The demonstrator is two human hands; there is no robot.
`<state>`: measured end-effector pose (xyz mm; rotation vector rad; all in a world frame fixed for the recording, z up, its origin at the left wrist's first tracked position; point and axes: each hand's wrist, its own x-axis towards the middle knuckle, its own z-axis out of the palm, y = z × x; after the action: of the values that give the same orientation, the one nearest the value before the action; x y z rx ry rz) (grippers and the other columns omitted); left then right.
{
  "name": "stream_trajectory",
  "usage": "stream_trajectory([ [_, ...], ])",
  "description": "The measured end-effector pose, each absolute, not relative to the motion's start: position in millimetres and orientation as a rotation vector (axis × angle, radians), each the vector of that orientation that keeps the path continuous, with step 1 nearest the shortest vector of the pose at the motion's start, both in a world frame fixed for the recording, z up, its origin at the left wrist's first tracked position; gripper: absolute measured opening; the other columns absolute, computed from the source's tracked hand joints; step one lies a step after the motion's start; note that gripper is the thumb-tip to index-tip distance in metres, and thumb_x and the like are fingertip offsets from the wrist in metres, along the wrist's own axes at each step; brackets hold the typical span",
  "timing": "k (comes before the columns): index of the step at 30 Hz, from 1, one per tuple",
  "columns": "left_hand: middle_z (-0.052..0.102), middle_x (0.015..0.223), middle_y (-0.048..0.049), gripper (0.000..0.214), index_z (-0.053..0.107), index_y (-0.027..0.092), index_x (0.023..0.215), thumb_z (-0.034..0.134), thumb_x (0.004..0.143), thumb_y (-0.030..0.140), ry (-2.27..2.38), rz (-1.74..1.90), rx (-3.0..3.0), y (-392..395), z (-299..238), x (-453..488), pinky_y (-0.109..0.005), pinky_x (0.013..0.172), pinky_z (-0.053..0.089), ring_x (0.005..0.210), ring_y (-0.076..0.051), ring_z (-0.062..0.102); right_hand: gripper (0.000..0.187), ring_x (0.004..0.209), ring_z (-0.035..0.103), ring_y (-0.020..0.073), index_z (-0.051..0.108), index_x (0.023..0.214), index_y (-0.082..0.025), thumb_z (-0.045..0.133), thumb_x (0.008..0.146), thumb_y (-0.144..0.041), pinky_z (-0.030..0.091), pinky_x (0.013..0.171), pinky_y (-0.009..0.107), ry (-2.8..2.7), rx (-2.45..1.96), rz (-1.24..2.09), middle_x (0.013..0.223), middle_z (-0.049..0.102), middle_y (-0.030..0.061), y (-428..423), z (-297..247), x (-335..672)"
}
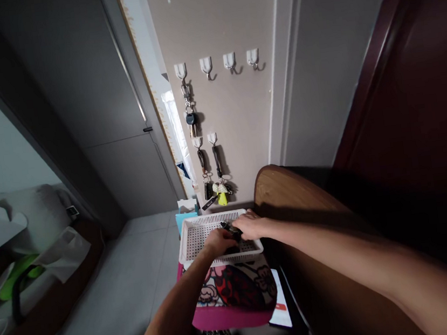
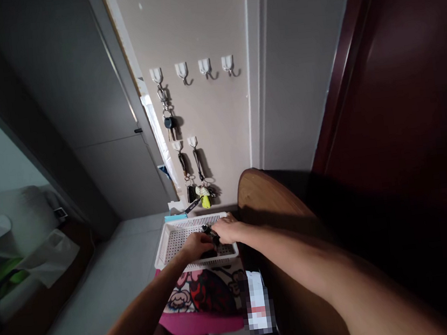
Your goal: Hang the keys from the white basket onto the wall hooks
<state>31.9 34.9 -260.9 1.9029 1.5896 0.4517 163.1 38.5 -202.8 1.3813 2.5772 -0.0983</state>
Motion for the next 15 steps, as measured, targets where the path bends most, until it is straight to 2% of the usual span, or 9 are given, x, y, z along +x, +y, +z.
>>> stream_trajectory([
  [3,0.057,0.058,-0.0008,0.017,0.06,0.014,0.066,0.048,0.056,0.02,1.67,0.604,1.781,40,-260,28,-0.019,0.051,0.034,0.056,-0.01,0.048,0.024,0.084,0.047,0.0222,0.053,0.08,-0.018,0.047,0.057,-0.018,0.03,0.073,0.035,2.643,1.398,-0.133,0.085,0.055,0.0072,44,-203,165],
  [8,0.056,0.057,-0.0017,0.018,0.059,0.011,0.067,0.044,0.058,0.018,1.674,0.803,1.609,48,-254,21,-0.018,0.049,0.034,0.052,-0.009,0.045,0.022,0.083,0.048,0.0215,0.054,0.079,-0.02,0.046,0.058,-0.019,0.032,0.069,0.033,2.66,1.396,-0.134,0.084,0.056,0.0061,49,-207,166],
  [15,0.056,0.057,0.0024,0.022,0.059,0.015,0.067,0.055,0.046,0.014,1.471,0.586,1.754,38,-258,18,-0.018,0.05,0.033,0.053,-0.01,0.046,0.02,0.081,0.048,0.0194,0.057,0.075,-0.02,0.049,0.056,-0.021,0.032,0.067,0.028,2.773,1.314,-0.09,0.081,0.057,0.0049,52,-215,167],
])
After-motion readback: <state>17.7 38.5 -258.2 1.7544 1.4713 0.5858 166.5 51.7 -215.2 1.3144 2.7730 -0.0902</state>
